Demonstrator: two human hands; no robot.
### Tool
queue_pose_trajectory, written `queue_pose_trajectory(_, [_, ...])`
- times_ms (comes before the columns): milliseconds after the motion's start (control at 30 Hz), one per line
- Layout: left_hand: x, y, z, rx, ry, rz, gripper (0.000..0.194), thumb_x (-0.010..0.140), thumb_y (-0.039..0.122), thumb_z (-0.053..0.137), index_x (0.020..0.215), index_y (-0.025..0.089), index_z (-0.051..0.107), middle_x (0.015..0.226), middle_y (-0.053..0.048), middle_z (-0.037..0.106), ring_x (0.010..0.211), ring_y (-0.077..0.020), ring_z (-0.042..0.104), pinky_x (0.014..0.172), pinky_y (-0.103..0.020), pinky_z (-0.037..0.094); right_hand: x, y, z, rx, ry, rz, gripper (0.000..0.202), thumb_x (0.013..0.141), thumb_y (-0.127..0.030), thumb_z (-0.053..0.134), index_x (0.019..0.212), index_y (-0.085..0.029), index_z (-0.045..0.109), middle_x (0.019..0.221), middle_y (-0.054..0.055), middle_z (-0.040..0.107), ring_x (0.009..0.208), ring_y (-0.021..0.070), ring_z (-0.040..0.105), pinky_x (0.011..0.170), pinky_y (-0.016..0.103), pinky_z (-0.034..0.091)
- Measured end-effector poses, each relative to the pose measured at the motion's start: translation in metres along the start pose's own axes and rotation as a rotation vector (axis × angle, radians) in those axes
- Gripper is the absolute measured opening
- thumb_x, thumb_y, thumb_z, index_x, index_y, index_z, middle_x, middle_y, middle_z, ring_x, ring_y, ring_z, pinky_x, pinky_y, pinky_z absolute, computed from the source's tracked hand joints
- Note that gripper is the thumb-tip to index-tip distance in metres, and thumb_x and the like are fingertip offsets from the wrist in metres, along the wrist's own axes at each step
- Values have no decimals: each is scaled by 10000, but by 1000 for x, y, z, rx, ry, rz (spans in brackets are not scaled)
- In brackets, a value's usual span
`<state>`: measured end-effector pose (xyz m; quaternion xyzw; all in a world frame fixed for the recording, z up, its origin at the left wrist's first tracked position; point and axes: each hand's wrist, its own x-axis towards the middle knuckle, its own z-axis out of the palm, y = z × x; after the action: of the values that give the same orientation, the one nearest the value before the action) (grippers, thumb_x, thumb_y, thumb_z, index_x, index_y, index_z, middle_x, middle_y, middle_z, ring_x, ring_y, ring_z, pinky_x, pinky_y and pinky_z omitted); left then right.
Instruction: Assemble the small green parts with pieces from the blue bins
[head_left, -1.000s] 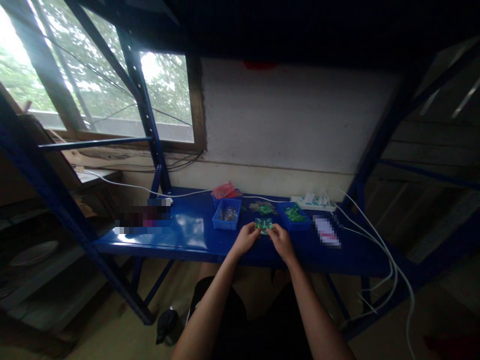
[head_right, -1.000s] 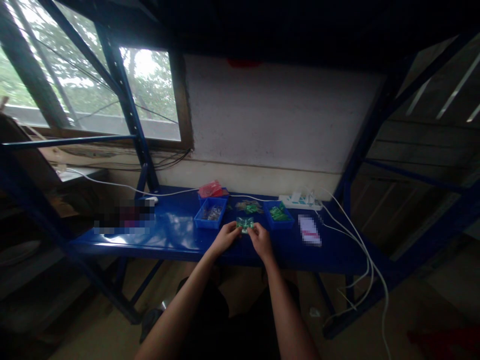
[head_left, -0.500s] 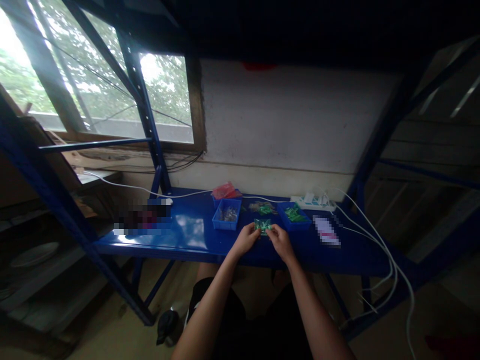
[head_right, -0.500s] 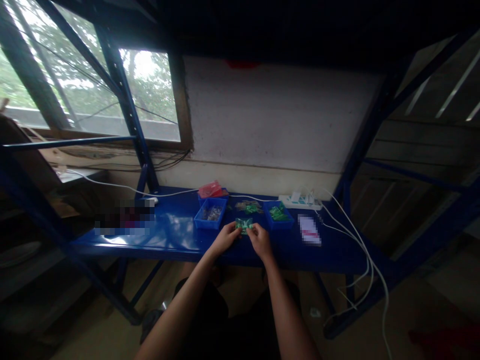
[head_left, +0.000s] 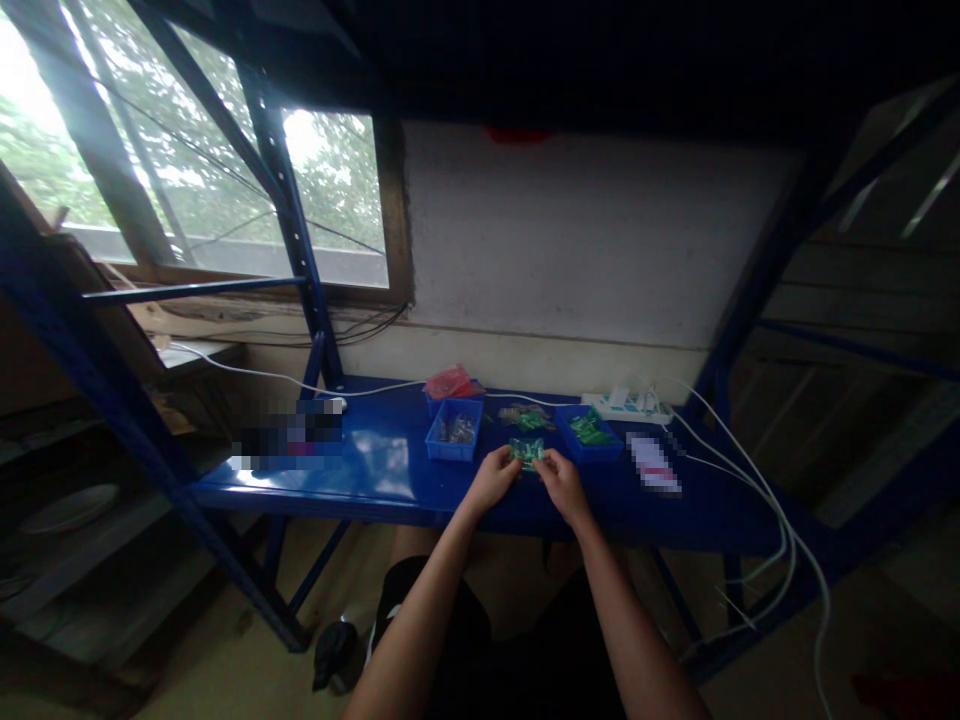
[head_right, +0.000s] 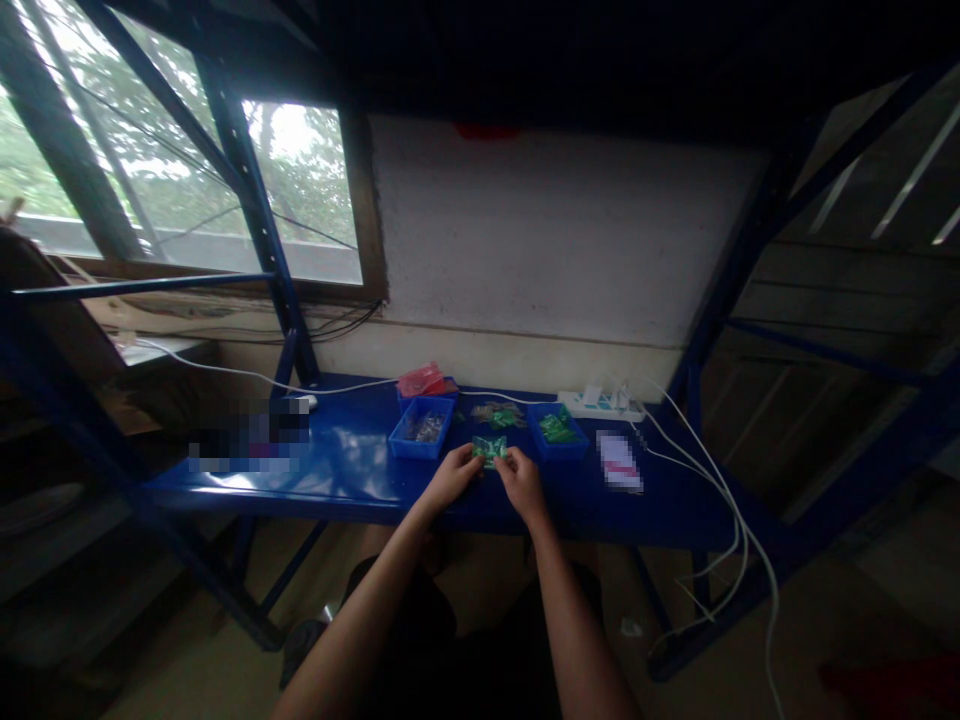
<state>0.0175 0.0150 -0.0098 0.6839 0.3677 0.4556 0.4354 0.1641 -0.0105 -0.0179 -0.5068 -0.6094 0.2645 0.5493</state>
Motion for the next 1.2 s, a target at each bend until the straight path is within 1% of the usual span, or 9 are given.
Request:
queue_pose_trajectory(100, [-1,3,0,-7,1,-9,195,782,332,513,697,157,508,567,27,530,521,-107,463,521,-221,325,0,0,0,-12,5,-3,259,753,-453,544,675,-207,520,572,-11,546,557,158,524,519,247,403])
queue_pose_trajectory(267, [-1,5,0,-7,5,-14,196,785,328,520,694,155,509,568,26,538,517,-103,467,517,-217,333,0,1,0,0,4,-13,253,759,-447,541,689,-204,528,610,3,574,574,160,533,520,245,411])
queue_pose_trajectory(467, [-2,5,0,2,13,-10,208,787,340,528,692,155,515,561,25,541,525,-105,472,513,-214,334,0,2,-1,-6,8,-17,263,764,-456,542,686,-205,530,578,-8,551,558,156,523,514,244,412])
queue_pose_trajectory(767, [-1,3,0,-17,8,-6,205,786,336,519,696,152,509,580,24,528,533,-99,455,511,-209,321,-1,-2,-1,-6,1,-10,247,769,-440,532,698,-203,539,607,1,573,568,157,527,533,251,412])
queue_pose_trajectory(967, [-2,5,0,-20,13,-13,237,773,381,529,707,154,522,581,19,533,535,-105,456,515,-213,313,-1,-1,-2,-21,11,-29,257,767,-441,538,680,-200,535,572,-11,546,541,144,501,495,235,390])
queue_pose_trajectory(1200, [-1,3,0,-13,11,-6,226,776,365,520,688,157,513,578,17,536,543,-110,469,530,-218,326,0,3,-1,-9,2,-17,262,764,-453,534,667,-210,512,562,-18,529,531,147,497,500,241,384])
